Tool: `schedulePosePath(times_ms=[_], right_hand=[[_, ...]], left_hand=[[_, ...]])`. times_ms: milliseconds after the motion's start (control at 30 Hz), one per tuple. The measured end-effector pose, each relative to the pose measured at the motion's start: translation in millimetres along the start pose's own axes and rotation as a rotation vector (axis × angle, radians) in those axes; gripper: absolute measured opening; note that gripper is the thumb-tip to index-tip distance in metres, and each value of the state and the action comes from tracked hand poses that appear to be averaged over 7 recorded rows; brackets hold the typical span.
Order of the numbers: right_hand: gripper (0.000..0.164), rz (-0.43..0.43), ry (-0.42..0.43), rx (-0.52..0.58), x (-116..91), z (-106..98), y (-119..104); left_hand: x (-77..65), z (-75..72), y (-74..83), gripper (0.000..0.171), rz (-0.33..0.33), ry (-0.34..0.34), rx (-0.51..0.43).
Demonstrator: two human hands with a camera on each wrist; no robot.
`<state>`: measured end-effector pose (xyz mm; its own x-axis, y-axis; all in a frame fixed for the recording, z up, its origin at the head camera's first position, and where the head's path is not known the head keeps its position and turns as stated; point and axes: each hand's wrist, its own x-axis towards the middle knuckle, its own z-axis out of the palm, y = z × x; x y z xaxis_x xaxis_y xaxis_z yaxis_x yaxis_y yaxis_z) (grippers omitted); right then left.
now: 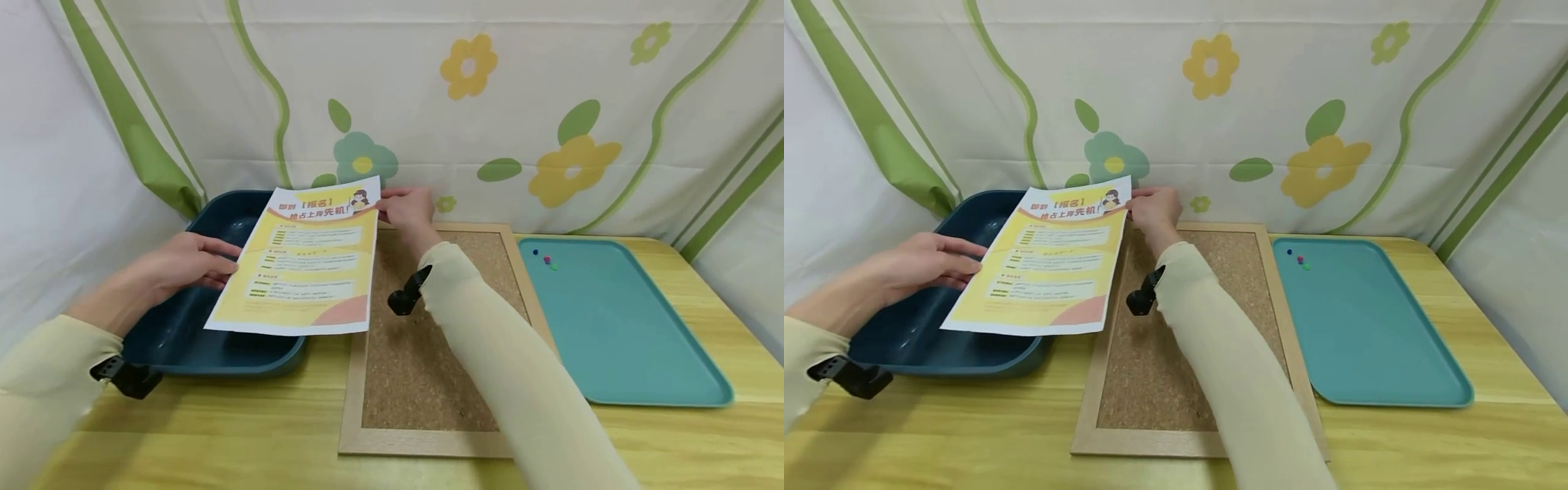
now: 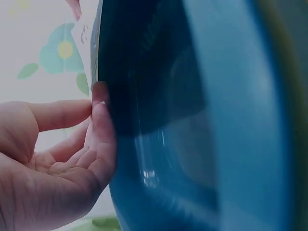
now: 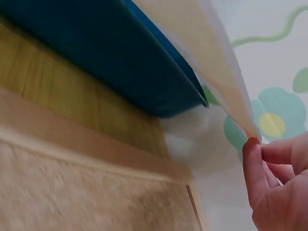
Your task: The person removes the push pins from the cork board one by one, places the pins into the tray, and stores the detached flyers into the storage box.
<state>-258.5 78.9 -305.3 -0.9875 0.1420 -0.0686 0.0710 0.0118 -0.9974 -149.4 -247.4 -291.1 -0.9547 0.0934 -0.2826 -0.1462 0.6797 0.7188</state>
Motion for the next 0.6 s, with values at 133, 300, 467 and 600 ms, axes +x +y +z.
schedulePosePath(times_ms=[133, 300, 467, 600], right_hand=[[0.020, -0.006, 0.019, -0.019, -6, 18, 1], [0.021, -0.037, 0.020, -0.072, -14, 41, 3], [0.018, -0.095, 0.026, -0.183, -25, 57, 6], [0.014, -0.108, 0.031, -0.244, -33, 63, 9]], left_hand=[[-2.8, -12.6, -11.3, 0.060, -0.022, -0.032, 0.067], [-5.5, -25.4, -23.9, 0.058, -0.063, -0.045, 0.156], [-6.4, -32.7, -31.2, 0.052, -0.076, -0.058, 0.253], [-4.1, -31.7, -32.0, 0.047, -0.054, -0.046, 0.331]])
